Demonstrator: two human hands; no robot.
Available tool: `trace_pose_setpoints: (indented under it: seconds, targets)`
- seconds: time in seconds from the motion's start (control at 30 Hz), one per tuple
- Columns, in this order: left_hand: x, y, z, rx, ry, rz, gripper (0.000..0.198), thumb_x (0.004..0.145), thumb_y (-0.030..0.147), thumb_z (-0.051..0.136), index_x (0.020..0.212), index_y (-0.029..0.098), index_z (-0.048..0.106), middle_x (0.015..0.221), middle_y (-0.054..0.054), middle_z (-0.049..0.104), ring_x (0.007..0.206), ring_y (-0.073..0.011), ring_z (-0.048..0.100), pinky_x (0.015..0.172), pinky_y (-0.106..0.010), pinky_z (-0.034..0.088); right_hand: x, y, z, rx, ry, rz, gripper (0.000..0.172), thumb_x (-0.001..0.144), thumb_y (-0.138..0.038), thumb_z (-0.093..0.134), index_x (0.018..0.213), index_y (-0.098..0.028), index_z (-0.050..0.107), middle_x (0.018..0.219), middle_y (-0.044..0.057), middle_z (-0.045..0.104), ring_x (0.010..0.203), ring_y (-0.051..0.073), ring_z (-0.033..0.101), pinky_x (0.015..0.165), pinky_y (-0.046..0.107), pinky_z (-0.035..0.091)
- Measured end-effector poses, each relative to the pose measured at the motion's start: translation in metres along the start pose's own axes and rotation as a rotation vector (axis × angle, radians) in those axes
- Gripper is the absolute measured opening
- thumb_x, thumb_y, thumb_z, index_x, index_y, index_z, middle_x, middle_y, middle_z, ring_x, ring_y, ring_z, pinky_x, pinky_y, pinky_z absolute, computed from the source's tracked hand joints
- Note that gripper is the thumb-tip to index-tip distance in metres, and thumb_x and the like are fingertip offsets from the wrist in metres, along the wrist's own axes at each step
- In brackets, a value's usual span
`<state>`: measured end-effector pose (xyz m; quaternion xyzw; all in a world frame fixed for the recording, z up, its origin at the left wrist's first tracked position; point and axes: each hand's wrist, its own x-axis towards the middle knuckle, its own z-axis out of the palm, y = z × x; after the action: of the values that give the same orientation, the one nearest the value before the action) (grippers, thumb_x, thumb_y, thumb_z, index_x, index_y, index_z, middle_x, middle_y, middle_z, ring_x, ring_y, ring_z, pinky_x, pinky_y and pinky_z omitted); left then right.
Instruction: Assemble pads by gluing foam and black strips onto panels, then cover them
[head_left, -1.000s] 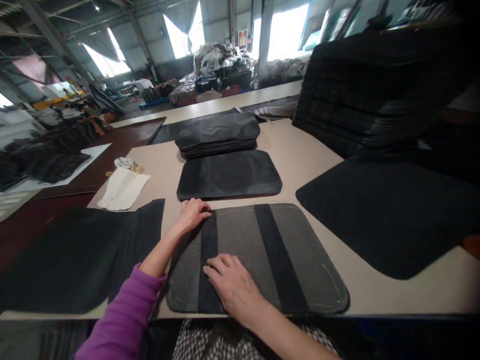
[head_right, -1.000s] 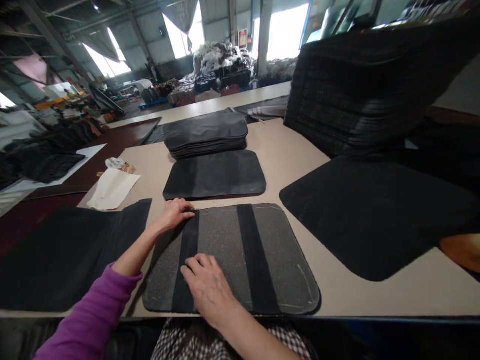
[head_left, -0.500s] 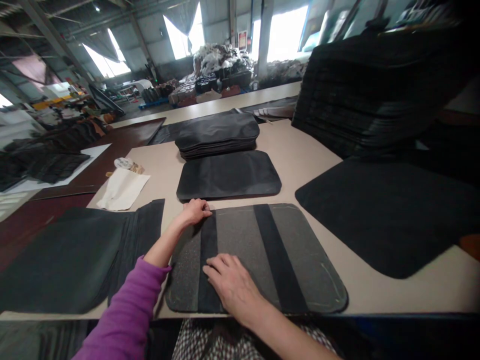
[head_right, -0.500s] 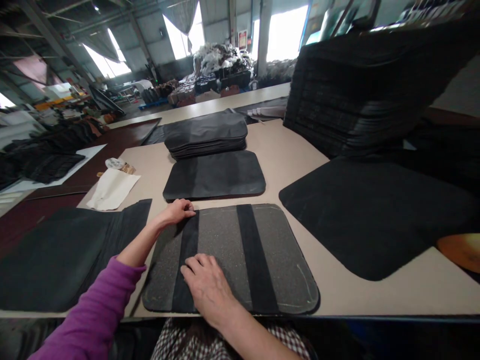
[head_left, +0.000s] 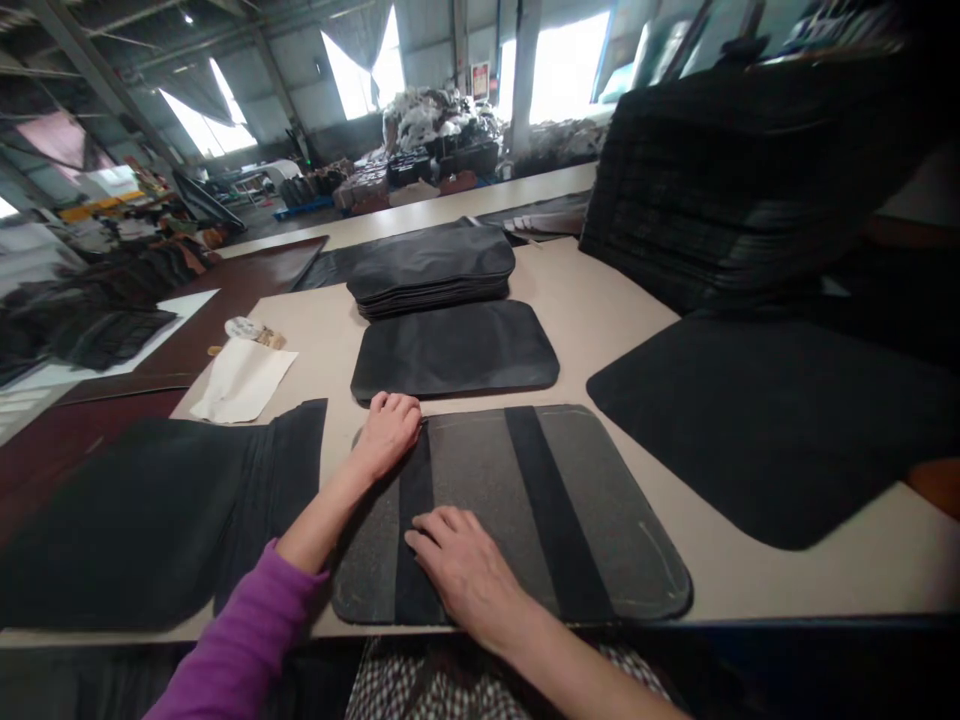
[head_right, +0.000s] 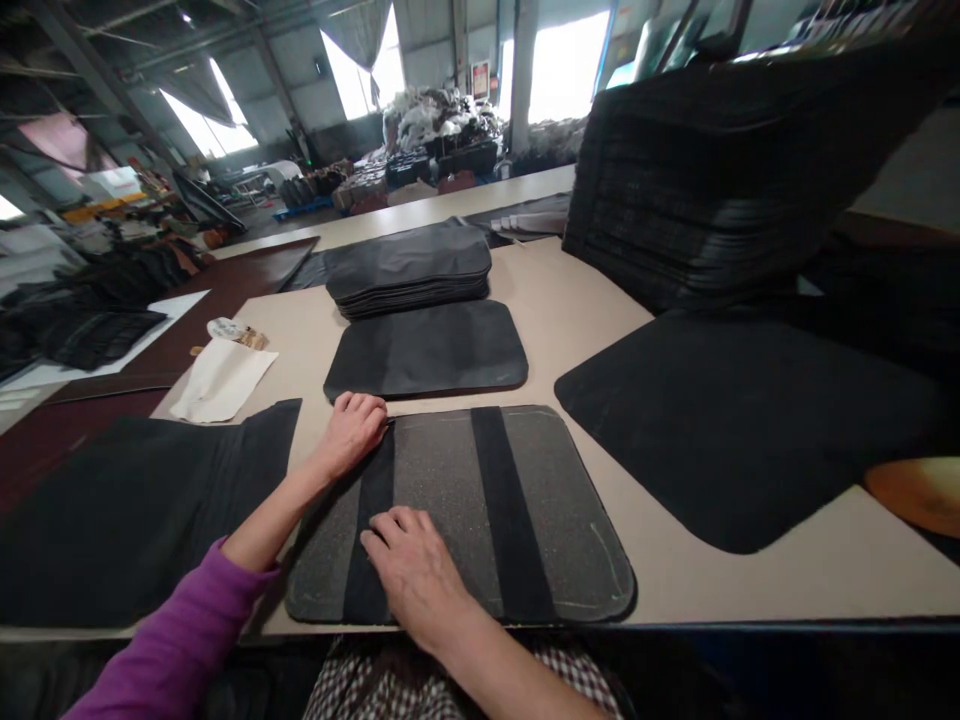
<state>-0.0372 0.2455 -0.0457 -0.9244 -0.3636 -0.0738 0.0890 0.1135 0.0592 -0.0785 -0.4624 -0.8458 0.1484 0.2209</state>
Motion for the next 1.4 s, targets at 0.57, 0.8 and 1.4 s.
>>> trace_pose_setpoints:
  seconds: [0.57,0.8,1.4]
  targets:
    - [-0.004,-0.006,0.009,0.022,0.008,0.006,0.017,0.101,0.028,0.047,0.098,0.019,0.061,0.088,-0.007,0.068,0.088,-0.0221,0.060,0.102,-0.044,0.033,0.000,0.000,0.000,0.007,-0.009,0.002,0.028,0.102,-0.014,0.055,0.129,-0.022,0.059,0.127,0.005,0.061,0.115,0.026,0.050,0.093,0.042,0.046]
    - [-0.003,-0.005,0.012,-0.015,0.015,-0.042,0.017,0.102,0.027,0.044,0.101,0.019,0.059,0.100,-0.008,0.066,0.097,-0.0220,0.059,0.099,-0.041,0.033,0.001,0.000,-0.002,0.016,-0.012,0.004,0.028,0.102,-0.013,0.056,0.129,-0.022,0.059,0.127,0.004,0.061,0.116,0.026,0.050,0.095,0.042,0.046]
    - [0.000,-0.008,0.017,-0.112,0.031,-0.149,0.006,0.095,0.027,0.063,0.098,0.022,0.062,0.099,-0.004,0.067,0.095,-0.0213,0.057,0.093,-0.040,0.034,0.000,0.001,0.003,0.010,0.005,-0.005,0.032,0.100,-0.012,0.058,0.130,-0.022,0.059,0.129,0.005,0.060,0.116,0.026,0.050,0.096,0.042,0.045]
